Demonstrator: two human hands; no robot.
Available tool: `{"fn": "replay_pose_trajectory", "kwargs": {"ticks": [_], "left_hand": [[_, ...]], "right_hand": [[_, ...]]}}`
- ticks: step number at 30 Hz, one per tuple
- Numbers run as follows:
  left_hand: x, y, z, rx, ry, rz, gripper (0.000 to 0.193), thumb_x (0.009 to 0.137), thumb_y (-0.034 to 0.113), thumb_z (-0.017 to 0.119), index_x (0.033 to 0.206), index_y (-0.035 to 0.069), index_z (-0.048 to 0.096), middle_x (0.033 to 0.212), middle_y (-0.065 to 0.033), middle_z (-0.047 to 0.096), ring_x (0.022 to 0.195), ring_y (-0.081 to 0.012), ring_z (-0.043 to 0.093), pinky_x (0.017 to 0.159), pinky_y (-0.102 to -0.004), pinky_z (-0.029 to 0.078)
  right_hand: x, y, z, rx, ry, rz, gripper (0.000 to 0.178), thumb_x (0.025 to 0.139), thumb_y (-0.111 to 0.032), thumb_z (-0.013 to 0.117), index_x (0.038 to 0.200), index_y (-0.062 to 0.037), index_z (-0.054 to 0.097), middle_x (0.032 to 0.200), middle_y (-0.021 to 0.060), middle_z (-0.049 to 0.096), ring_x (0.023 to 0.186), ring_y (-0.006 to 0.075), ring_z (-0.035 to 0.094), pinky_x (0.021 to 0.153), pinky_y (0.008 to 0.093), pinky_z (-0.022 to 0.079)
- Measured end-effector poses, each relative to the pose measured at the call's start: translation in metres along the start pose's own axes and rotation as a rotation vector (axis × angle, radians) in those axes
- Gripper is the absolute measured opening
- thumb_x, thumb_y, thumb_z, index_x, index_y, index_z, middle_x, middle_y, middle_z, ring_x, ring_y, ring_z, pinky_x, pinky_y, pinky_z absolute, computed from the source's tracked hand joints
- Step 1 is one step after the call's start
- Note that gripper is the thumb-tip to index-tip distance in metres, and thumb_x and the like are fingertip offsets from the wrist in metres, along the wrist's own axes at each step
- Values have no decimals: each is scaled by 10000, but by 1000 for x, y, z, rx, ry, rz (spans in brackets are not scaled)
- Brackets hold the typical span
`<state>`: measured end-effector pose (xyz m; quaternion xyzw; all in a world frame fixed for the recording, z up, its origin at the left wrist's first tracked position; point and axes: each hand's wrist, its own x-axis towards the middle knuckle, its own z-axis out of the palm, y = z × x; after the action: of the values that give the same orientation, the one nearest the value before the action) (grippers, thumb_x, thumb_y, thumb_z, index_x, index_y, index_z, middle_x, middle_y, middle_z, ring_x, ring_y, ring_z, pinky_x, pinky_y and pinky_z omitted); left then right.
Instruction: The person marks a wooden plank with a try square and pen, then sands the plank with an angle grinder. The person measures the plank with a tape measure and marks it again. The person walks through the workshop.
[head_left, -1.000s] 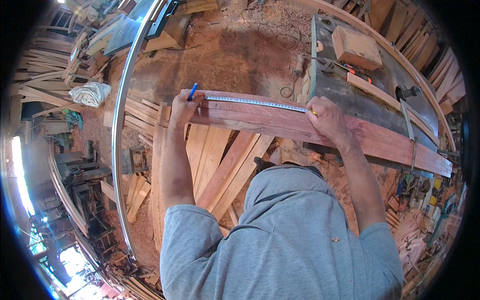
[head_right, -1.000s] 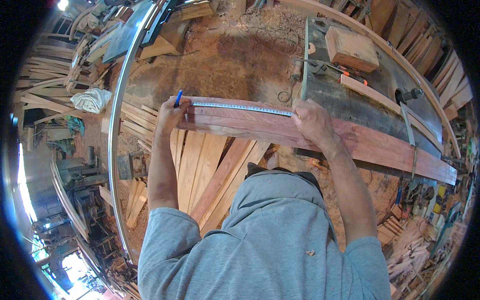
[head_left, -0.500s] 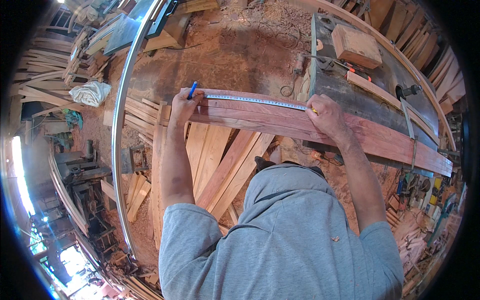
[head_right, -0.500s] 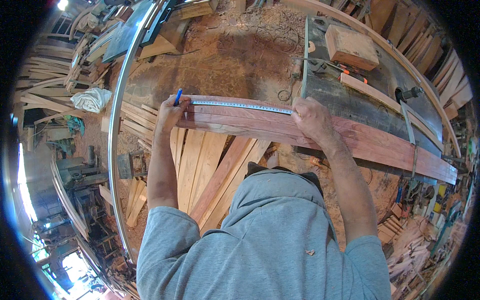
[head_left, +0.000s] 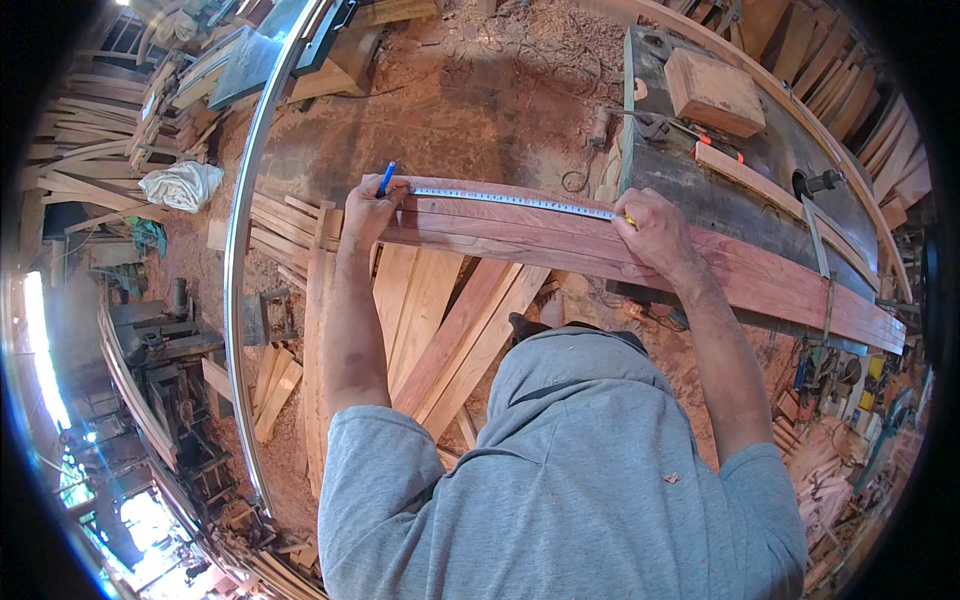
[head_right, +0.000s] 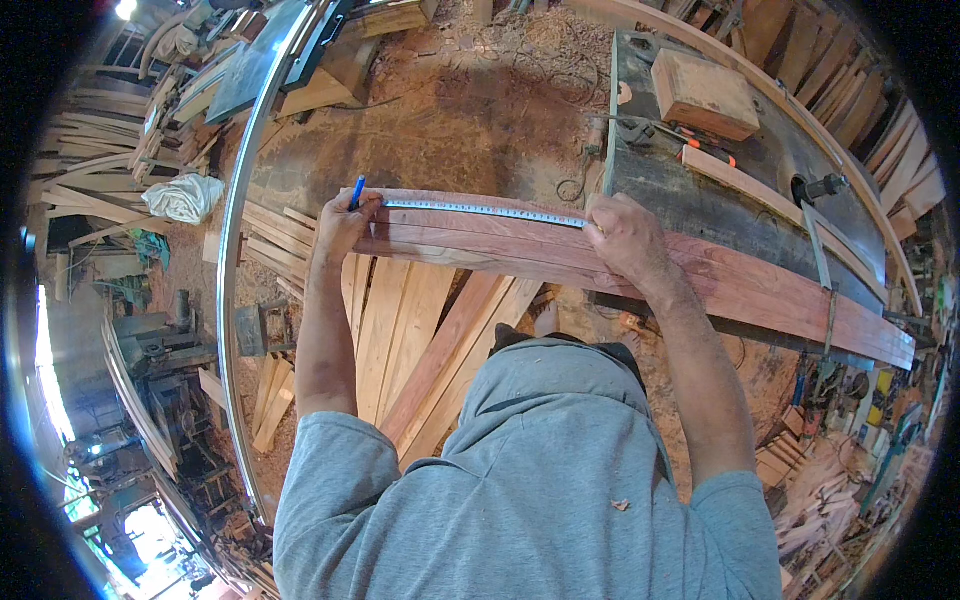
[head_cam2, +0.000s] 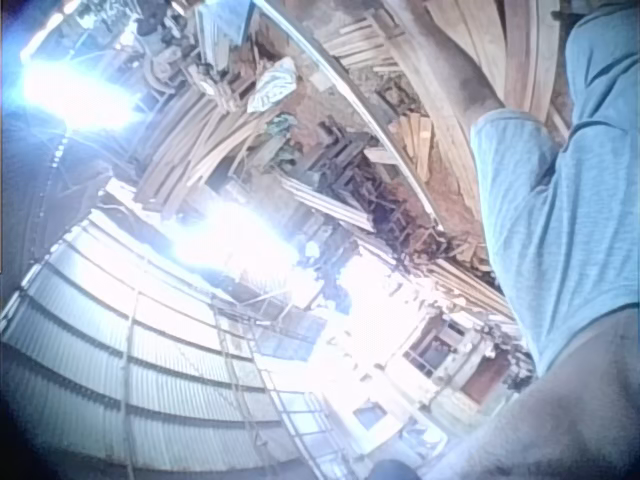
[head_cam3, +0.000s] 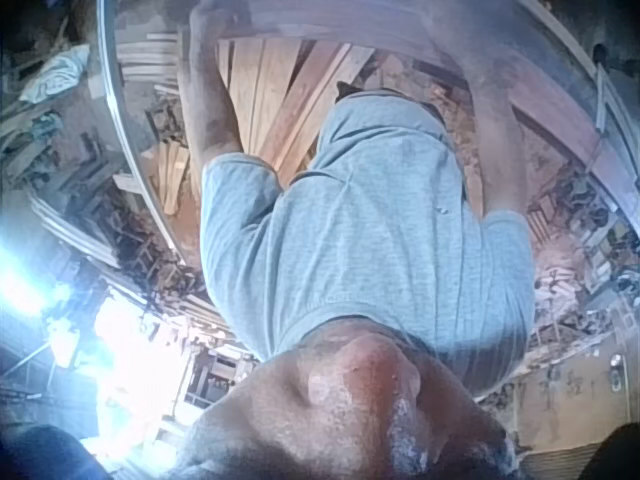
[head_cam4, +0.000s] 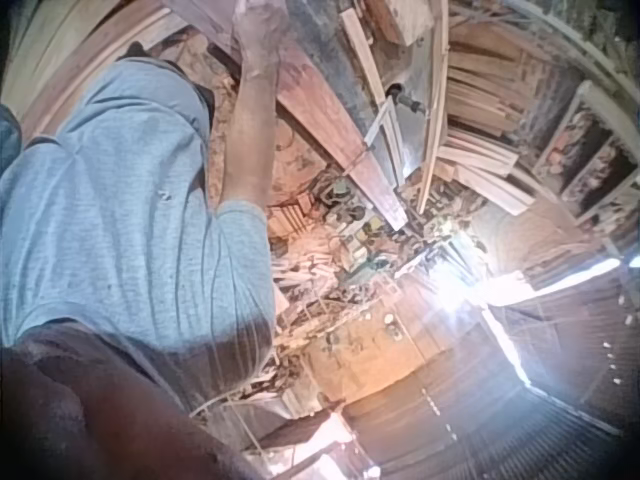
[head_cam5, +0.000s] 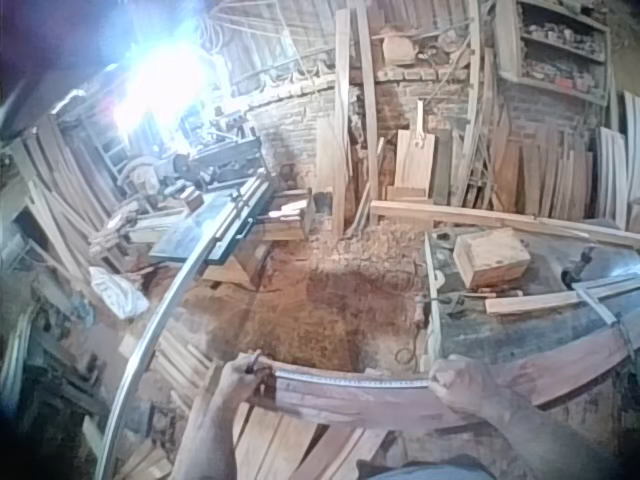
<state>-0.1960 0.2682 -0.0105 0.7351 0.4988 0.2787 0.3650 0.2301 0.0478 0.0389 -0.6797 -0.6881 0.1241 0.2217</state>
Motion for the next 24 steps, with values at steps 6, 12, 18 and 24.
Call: {"fn": "replay_pose_trajectory", "kwargs": {"ticks": [6,12,18,24], "left_hand": [[-1,8,0,19,-3,-70,146,884,69,805,1029,81,791,924,-27,701,900,-168,675,834,-301,528],[-3,17,0,1,-8,-60,132,893,63,797,1025,72,789,927,-24,707,901,-152,673,831,-291,530],[-4,5,-3,15,-8,26,111,913,70,778,1023,60,784,944,-21,698,906,-141,652,841,-297,510],[13,-10,0,228,-46,-31,167,958,199,744,1083,93,772,967,-59,745,931,-166,681,875,-319,532]], "right_hand": [[-1,1,0,-13,-2,-2,92,864,-142,714,896,-89,646,841,110,648,882,321,669,777,467,552],[-2,3,1,-30,-4,-12,95,861,-138,725,886,-82,652,864,89,653,891,299,666,784,446,552],[0,-2,1,-34,-4,-31,89,860,-134,734,875,-73,671,897,72,667,896,281,665,788,428,551],[-7,21,24,-49,72,-17,104,870,-159,672,918,-73,706,936,142,681,939,338,670,824,487,547]]}}
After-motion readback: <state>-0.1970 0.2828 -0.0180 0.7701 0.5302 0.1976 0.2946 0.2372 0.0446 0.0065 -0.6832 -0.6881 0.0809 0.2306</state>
